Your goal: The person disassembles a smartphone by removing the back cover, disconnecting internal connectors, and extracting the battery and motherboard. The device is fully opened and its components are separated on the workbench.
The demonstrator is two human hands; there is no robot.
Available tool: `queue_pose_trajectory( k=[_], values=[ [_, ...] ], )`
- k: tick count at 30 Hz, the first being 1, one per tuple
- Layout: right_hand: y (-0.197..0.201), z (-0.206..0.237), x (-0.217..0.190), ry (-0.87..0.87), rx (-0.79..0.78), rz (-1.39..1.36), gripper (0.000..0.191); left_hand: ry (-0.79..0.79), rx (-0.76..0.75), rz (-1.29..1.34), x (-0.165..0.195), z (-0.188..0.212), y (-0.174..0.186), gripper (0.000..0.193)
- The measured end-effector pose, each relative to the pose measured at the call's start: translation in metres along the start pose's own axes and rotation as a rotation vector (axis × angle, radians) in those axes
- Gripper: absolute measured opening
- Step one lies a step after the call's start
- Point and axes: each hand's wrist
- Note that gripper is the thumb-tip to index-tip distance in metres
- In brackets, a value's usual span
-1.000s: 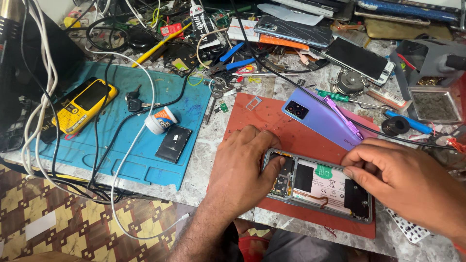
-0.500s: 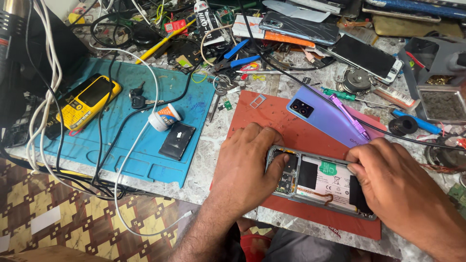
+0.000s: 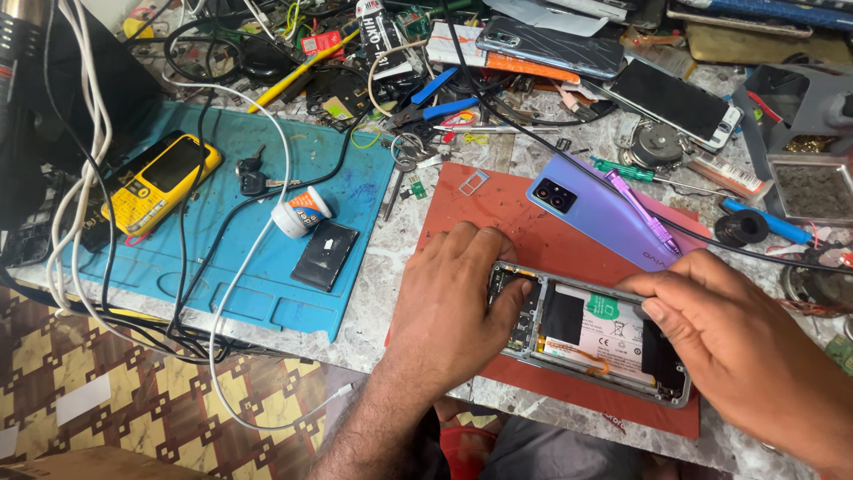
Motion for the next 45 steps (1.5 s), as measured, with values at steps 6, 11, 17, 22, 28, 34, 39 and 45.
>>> queue_pose_trajectory(
  k=[6, 11, 17, 22, 28, 34, 39, 45],
  values=[
    [0.0, 0.002, 0.018, 0.143, 0.029, -0.257, 0.032, -0.011, 0.007, 0.007, -0.001, 0.0, -0.001, 0.035],
    [0.002, -0.003, 0.022, 0.061, -0.082, -0.374, 0.029, -0.024, 0.008, 0.01, -0.001, 0.001, -0.001, 0.032],
    [0.007, -0.006, 0.003, -0.159, -0.261, -0.053, 0.028, -0.027, 0.013, 0.003, -0.002, 0.002, -0.002, 0.034],
    [0.001, -0.002, 0.009, -0.187, -0.114, -0.378, 0.024, -0.054, -0.03, 0.057, -0.003, 0.002, 0.005, 0.03],
    [-0.005, 0.003, 0.045, -0.108, -0.149, -0.917, 0.034, -0.058, -0.062, 0.167, -0.007, 0.002, 0.009, 0.022],
    [-0.008, -0.001, 0.064, 0.038, -0.177, -1.099, 0.048, -0.067, -0.117, 0.388, -0.016, 0.004, 0.011, 0.019],
    [-0.009, -0.002, 0.052, 0.113, -0.168, -0.9, 0.041, -0.086, -0.13, 0.519, -0.018, 0.008, 0.01, 0.02],
    [-0.01, 0.014, 0.034, 0.064, -0.073, -0.467, 0.033, -0.146, -0.174, 0.452, -0.011, 0.015, 0.026, 0.026]
  ],
)
Point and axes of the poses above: each hand's wrist, its own z-axis away from the middle knuckle, its own y-axis out of the back of the hand, x = y × z, and after that the axes turned 11 degrees about y, right-handed
